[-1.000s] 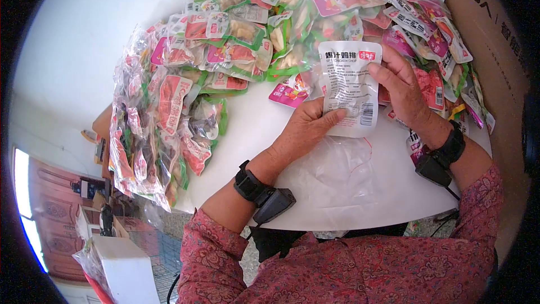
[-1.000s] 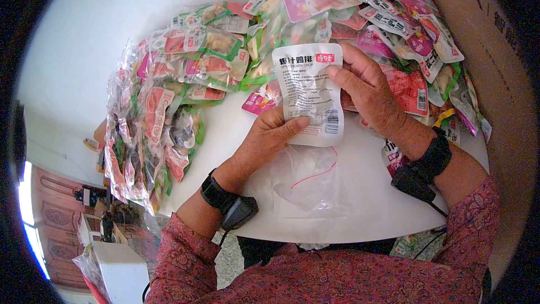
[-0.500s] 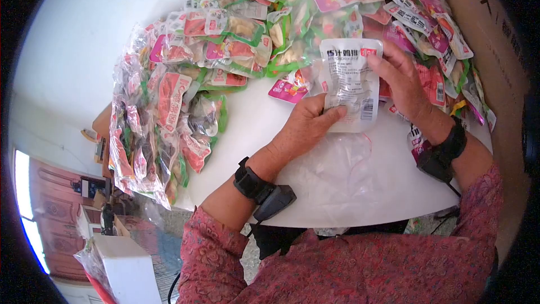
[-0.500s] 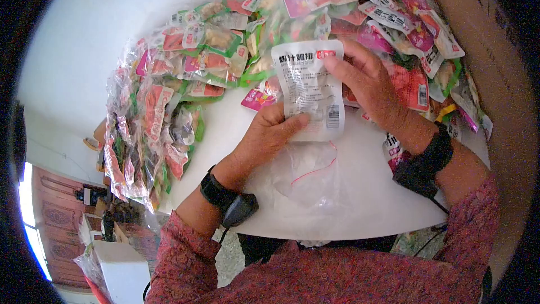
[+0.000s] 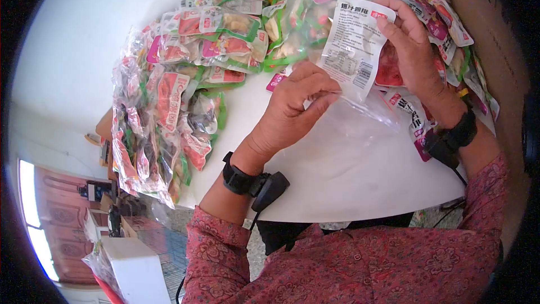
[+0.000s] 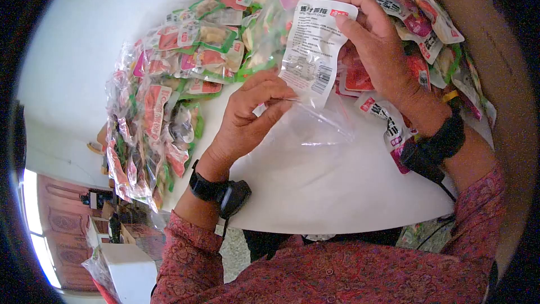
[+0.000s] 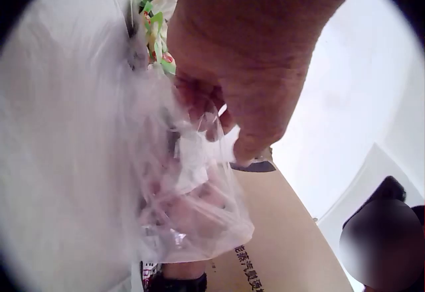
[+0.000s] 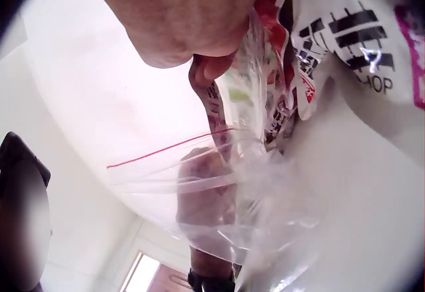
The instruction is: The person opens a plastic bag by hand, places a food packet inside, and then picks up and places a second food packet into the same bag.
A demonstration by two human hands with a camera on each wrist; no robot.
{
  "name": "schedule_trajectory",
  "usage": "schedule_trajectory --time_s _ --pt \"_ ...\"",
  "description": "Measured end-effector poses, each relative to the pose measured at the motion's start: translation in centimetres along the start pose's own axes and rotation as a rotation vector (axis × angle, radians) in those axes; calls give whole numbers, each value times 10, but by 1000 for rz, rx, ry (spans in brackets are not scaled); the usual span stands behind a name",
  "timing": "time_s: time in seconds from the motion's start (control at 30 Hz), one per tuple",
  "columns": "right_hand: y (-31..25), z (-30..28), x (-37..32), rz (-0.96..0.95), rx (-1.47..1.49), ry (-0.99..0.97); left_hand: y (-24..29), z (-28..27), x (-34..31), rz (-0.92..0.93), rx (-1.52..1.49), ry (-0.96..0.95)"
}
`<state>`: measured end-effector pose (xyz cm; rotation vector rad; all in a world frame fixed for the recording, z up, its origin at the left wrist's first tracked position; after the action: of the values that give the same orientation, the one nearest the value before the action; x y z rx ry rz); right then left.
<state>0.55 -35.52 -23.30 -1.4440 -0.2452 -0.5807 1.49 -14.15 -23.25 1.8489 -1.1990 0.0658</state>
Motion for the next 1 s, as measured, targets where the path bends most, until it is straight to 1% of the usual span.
schedule_trajectory --time_s 0.03,0.1,0.13,0.2,0.23,0.3,0.33,0.37,0.43,0.47,0.5,0.53,0.57,0.63,0.67,0.73,0.77,0.83,0.87,0.9,0.93,0.97,1.0 --pt "-3 2 -1 3 0 3 0 1 0 -2 -2 -4" --pt "-9 6 -4 -12 16 -57 1 1 0 100 180 53" --pt "-11 7 -5 -11 17 -55 4 3 -1 99 180 51" --pt "-12 10 -6 111 67 -214 14 6 -4 -6 105 165" --pt "-13 9 -7 113 67 -214 17 6 -4 -8 104 165" --pt "-14 10 -11 300 -116 -540 18 6 -6 -115 -18 206" --pt "-12 15 -15 272 -28 -578 17 6 -6 -118 -19 206" --pt "-13 16 -18 278 -25 -581 15 4 -4 -98 -67 222" --pt "-22 20 -23 357 -111 -628 19 0 -4 -84 -115 239" --pt "-20 21 -25 360 -109 -632 23 -3 -4 -173 -248 244" --pt "-18 21 -26 295 -147 -626 26 -5 -4 -263 -381 249" --pt "-17 23 -27 229 -185 -619 23 -5 -3 -229 -471 285" --pt "-19 22 -27 231 -184 -623 23 -8 -2 -232 -472 289" --pt "-29 23 -28 361 -114 -782 24 -14 -2 -296 -565 296" --pt "-27 24 -31 365 -114 -785 20 -12 -1 -272 -608 314" --pt "-22 28 -41 486 33 -712 18 -10 0 -271 -580 305" --pt "-19 27 -40 495 37 -717 18 -9 0 -265 -550 295" --pt "-14 24 -34 459 -77 -845 17 -10 -1 -277 -513 274" --pt "-9 22 -33 465 -76 -849 16 -11 -1 -277 -475 247" --pt "-4 24 -33 408 -31 -873 12 -12 0 -280 -477 251" --pt "-1 24 -33 350 15 -894 9 -14 -1 -251 -424 237" --pt "-2 21 -32 353 15 -896 6 -15 0 -221 -372 223" --pt "-9 19 -30 382 -131 -1022 5 -15 0 -222 -373 225"
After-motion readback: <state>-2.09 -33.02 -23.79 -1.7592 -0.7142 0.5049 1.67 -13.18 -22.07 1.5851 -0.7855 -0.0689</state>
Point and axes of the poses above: each hand's wrist, its own x-axis towards the middle knuckle, its own z-axis out of the palm, y = z × x, the point moved 1 cm from there along x, towards the middle knuckle, and after that the axes turned 1 degree about -z, right-handed, at the moved point
